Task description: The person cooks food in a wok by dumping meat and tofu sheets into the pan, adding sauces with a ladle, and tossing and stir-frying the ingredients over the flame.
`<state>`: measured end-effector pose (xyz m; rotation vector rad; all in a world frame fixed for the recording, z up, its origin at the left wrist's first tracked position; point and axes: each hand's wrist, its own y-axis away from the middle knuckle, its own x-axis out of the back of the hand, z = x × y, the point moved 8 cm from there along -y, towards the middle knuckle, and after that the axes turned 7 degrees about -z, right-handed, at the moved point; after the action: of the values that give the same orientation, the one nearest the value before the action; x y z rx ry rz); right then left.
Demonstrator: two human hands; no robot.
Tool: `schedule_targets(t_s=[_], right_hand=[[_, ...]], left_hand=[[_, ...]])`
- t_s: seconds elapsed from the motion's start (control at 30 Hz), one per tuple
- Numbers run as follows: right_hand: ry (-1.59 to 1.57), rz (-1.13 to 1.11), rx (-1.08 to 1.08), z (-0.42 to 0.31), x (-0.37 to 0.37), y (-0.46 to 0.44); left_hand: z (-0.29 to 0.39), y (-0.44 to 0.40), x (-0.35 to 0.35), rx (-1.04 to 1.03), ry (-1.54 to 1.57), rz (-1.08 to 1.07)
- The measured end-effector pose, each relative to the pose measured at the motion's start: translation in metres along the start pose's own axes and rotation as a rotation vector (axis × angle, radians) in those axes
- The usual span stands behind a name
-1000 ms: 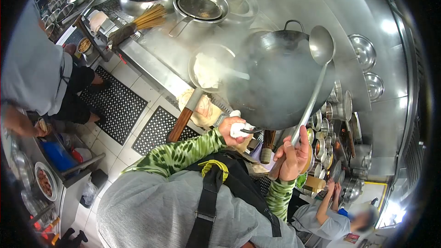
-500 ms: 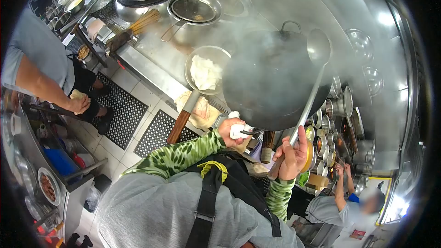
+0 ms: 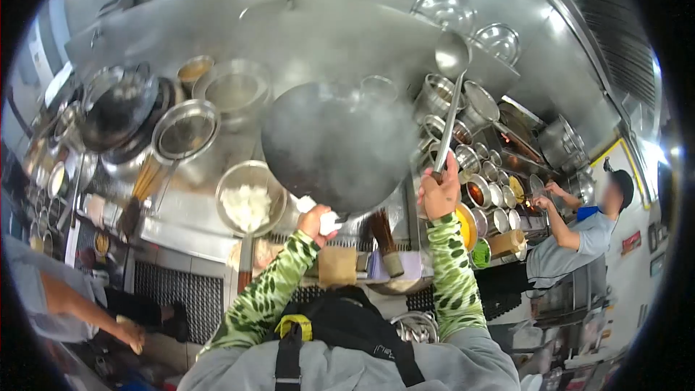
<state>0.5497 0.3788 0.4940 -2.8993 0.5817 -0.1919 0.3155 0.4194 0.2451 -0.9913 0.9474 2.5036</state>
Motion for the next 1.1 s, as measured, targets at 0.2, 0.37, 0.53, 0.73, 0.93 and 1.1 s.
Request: schedule_targets(t_s=[0.2,0.37,0.53,0.73,0.93,1.1], right_hand=[[0.551,0.089,-0.129,0.054,0.157,-0.169],[0.626,0.004,-0.268,0.107,0.211,-0.265],[0.631,0.004,-0.33,0.123,0.223,-0.285],[-0.288,-0.017,-0.318,0.131,0.22,-0.271],[-0.865,-0.211,-0.258,0.073,0.186,-0.192],[-0.615,-0.362,-0.365,0.048,0.111,-0.135]], left_hand=[[0.013,-0.019,-0.011,-0.013,-0.028,0.051],[0.012,-0.003,-0.027,-0.087,0.019,0.217],[0.008,-0.002,-0.032,-0.109,0.007,0.277],[0.01,-0.013,-0.044,-0.108,0.014,0.304],[0.009,-0.031,-0.04,-0.11,-0.045,0.21],[0.001,-0.003,-0.041,-0.06,-0.101,0.019]])
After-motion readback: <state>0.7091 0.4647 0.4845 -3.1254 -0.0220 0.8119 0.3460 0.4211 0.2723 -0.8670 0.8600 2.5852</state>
